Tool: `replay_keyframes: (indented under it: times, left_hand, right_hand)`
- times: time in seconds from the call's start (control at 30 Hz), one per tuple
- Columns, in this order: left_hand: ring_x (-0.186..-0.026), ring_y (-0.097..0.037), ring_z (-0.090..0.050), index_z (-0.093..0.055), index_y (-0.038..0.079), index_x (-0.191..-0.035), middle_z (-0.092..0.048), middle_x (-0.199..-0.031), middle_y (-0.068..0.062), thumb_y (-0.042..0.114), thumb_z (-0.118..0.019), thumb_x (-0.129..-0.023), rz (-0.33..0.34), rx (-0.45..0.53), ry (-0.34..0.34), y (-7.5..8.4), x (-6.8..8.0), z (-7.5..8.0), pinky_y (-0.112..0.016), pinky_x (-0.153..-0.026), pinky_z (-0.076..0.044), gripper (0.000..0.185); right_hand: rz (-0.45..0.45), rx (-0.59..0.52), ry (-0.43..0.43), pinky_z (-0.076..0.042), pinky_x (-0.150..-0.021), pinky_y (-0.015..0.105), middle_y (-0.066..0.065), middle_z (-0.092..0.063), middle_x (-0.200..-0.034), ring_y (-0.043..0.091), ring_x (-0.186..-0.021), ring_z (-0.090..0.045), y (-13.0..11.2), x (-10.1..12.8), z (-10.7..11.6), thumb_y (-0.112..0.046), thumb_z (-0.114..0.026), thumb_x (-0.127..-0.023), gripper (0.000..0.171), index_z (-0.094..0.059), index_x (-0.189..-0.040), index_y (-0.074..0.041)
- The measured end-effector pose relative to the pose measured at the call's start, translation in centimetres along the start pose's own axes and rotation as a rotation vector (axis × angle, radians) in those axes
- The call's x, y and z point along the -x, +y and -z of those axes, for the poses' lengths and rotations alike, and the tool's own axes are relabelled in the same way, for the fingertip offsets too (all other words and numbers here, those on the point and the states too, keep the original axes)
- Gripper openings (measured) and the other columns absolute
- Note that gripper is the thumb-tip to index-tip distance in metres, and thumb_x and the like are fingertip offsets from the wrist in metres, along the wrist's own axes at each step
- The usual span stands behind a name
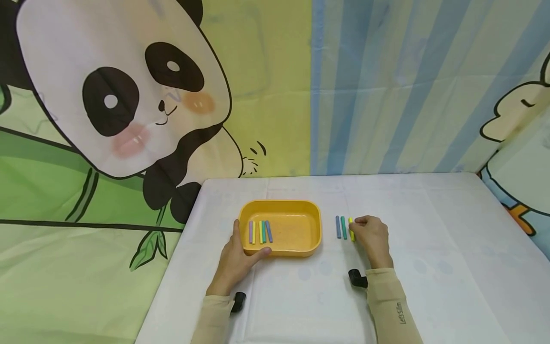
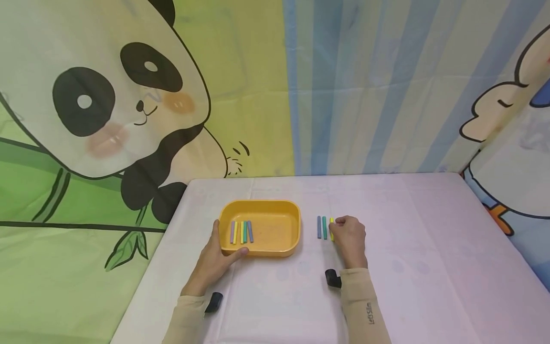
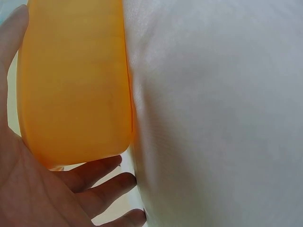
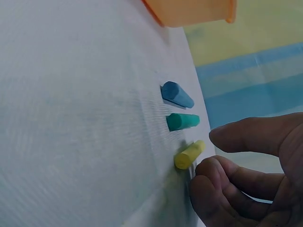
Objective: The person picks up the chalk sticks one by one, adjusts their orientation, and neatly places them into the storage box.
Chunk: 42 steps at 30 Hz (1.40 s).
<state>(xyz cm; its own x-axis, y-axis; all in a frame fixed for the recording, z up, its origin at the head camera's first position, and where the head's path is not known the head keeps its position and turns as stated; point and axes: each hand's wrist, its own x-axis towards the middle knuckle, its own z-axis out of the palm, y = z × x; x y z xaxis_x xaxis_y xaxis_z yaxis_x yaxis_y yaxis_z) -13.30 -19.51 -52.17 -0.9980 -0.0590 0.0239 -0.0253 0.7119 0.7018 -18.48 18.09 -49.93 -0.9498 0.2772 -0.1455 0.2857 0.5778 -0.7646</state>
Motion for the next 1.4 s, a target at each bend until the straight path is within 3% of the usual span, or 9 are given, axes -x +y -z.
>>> replay_keyframes:
  times: [0.27, 0.63, 0.9, 1.4]
  left_hand:
    - [-0.144, -0.035, -0.036, 0.009, 0.026, -0.163, -0.03, -0.161, -0.019, 0.083, -0.073, -0.066, -0.004, 0.004, -0.001, 0.0, 0.0, -0.1, -0.054, -0.115, -0.032, 0.139]
    - [-0.145, -0.035, -0.035, 0.01, 0.026, -0.163, -0.03, -0.162, -0.017, 0.085, -0.071, -0.066, -0.003, 0.005, -0.002, 0.0, 0.1, -0.1, -0.054, -0.115, -0.032, 0.139]
    - [-0.143, -0.036, -0.038, 0.008, 0.026, -0.163, -0.032, -0.16, -0.018, 0.086, -0.07, -0.065, 0.001, 0.005, 0.003, -0.2, 0.1, -0.2, -0.055, -0.115, -0.033, 0.139]
    - [-0.145, -0.036, -0.035, 0.009, 0.027, -0.163, -0.029, -0.162, -0.017, 0.087, -0.069, -0.065, 0.009, 0.006, -0.003, 0.0, 0.0, 0.0, -0.055, -0.115, -0.031, 0.139]
  right_hand:
    - [-0.023, 0.02, -0.023, -0.055, -0.071, 0.039, 0.022, -0.069, -0.113, 0.03, -0.093, -0.064, 0.0, 0.1, -0.3, -0.021, -0.065, -0.091, 0.034, -0.07, -0.116, 0.002]
    - [0.016, 0.076, -0.005, -0.055, -0.069, 0.04, 0.021, -0.071, -0.108, 0.032, -0.091, -0.065, 0.1, -0.3, -0.7, -0.015, -0.062, -0.087, 0.03, -0.071, -0.111, 0.002]
    - [0.019, 0.091, -0.011, -0.055, -0.073, 0.043, 0.023, -0.07, -0.109, 0.033, -0.093, -0.064, 0.1, -0.5, -0.8, -0.015, -0.062, -0.088, 0.03, -0.072, -0.11, 0.003]
    - [-0.007, -0.004, -0.03, -0.054, -0.078, 0.041, 0.021, -0.07, -0.115, 0.03, -0.097, -0.064, -2.2, -0.5, 0.0, -0.02, -0.065, -0.092, 0.035, -0.071, -0.119, 0.001]
